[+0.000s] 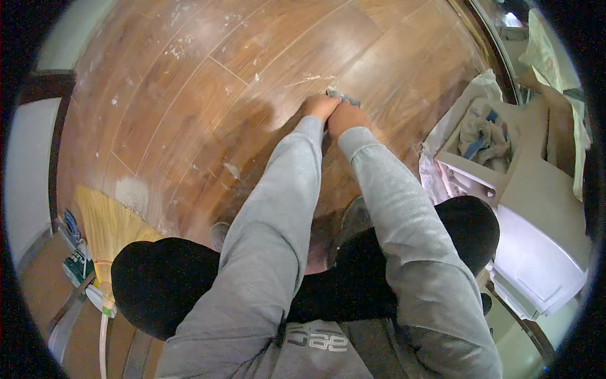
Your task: The person is sitting on a wooden floor and using a scraper to remove white residue from the surface. They work methodically across different sections, occasionally adjusting their position to reach new areas.
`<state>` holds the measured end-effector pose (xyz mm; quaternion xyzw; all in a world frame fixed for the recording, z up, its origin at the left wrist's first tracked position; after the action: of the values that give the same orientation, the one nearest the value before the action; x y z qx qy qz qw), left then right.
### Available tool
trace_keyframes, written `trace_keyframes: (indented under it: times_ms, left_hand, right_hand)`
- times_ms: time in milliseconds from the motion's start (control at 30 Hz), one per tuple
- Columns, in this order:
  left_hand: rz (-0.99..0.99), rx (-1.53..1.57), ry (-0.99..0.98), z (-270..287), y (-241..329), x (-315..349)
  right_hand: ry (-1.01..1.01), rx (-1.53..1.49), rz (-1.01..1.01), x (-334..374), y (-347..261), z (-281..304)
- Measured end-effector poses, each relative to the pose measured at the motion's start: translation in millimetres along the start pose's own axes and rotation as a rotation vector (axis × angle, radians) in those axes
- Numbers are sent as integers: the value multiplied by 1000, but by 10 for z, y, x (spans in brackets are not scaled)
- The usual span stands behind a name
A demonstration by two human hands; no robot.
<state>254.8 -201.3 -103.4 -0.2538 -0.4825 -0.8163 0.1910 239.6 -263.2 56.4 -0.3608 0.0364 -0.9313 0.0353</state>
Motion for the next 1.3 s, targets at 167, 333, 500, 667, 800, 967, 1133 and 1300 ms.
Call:
trace_keyframes:
  times_ms: [167,333,500,667,800,967,1133,1300]
  left_hand:
    - [1,145,-55,-174,160,162]
    - [-9,66,-3,-180,-108,-209]
    - [22,-158,15,-19,142,-40]
    - [-10,-95,27,9,313,74]
    - [-41,-235,121,80,260,-122]
    - [-27,-231,109,41,265,-82]
    - [112,-77,109,-181,39,536]
    - [169,106,180,-145,-160,857]
  right_hand:
    - [77,39,17,-169,303,-182]
    - [155,-36,82,-97,68,8]
    - [160,-87,10,-92,158,1]
    - [211,-151,-52,-321,410,-165]
    - [191,-191,-17,-352,315,-96]
    - [225,-162,-23,-325,315,-167]
    - [141,-52,23,-9,478,-515]
    - [42,-31,49,270,349,-577]
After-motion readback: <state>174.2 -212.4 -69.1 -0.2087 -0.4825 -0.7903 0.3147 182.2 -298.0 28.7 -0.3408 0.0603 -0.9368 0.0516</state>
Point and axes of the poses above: each hand's wrist, its own x-axis away from the middle knuckle, its own z-axis out of the back of the hand, y = z × x, the point moved 8 cm from there along -x, towards the middle knuckle, and after that the axes turned 10 degrees about -x, right-handed, at the moved point
